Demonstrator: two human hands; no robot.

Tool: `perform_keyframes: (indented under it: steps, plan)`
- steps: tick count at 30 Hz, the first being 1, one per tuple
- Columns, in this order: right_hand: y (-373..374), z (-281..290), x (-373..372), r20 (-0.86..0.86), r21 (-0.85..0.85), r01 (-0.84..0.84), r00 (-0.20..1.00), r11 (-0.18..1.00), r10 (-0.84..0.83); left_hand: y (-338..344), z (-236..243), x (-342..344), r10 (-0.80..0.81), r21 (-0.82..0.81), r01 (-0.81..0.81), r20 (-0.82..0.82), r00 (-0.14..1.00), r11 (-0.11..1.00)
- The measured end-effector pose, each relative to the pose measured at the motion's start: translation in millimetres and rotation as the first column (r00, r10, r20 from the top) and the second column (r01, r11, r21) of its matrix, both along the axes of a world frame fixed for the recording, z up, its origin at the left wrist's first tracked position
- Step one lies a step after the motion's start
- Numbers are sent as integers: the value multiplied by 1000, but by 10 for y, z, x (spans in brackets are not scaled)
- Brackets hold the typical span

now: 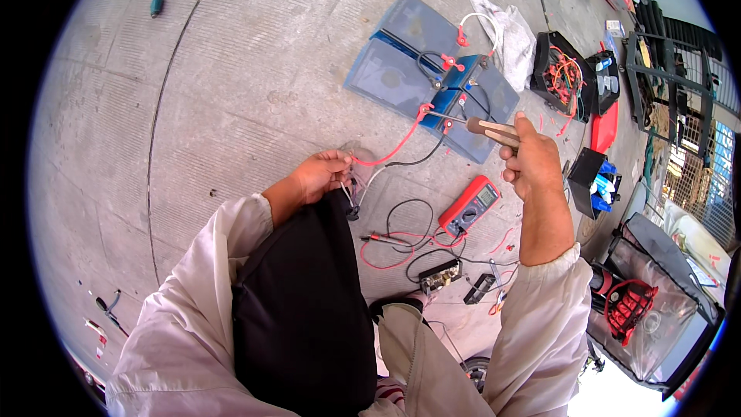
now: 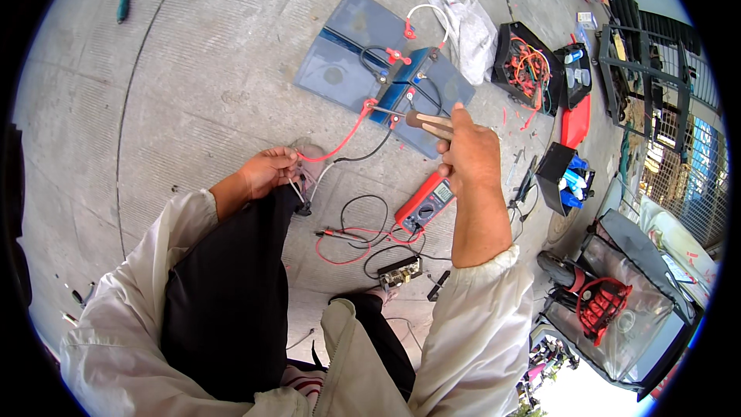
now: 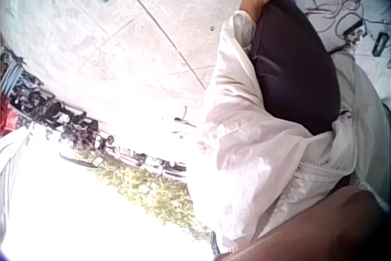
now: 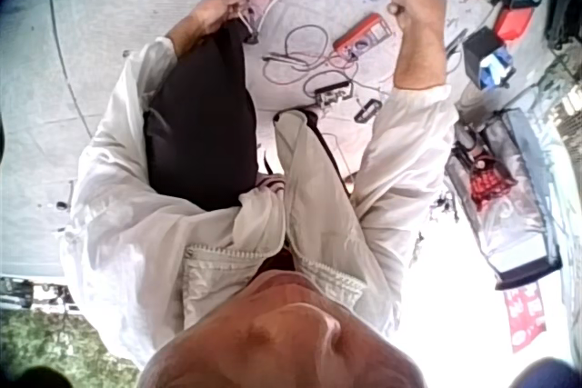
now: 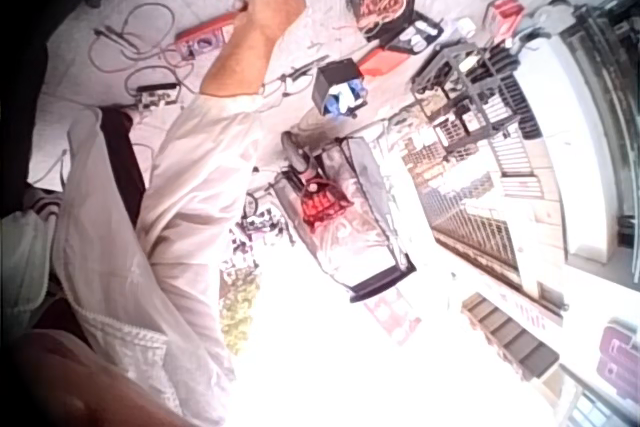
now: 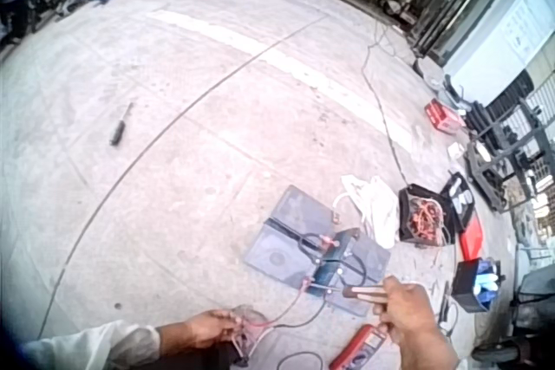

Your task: The person tests a battery pack and a small electronic module using a multimeter and pliers. They connect wires to the battery terminals, measure voltage, strip wire ends, and reattach connections to the module.

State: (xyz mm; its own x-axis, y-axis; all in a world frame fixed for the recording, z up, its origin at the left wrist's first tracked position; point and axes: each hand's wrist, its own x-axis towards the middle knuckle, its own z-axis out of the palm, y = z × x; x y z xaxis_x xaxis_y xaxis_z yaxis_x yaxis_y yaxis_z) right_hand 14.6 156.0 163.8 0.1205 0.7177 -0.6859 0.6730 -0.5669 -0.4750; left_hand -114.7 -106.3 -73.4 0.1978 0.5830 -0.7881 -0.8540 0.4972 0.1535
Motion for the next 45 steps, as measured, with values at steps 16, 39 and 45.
perform_keyframes:
  steps: [16, 39, 45]
  plan:
    - [-165, -25, -40, 95, 70, -223, 972, 972, 216, -39, -23, 21, 16, -9, -16, 26, 1000, 1000]
    - [-225, -4, -9, 136, 94, -218, 969, 971, 205, -68, -120, 43, 15, 18, -15, 25, 1000, 1000]
    - [-213, -9, -19, 163, 123, -256, 958, 959, 235, -31, -56, 18, -2, 9, 2, 14, 1000, 1000]
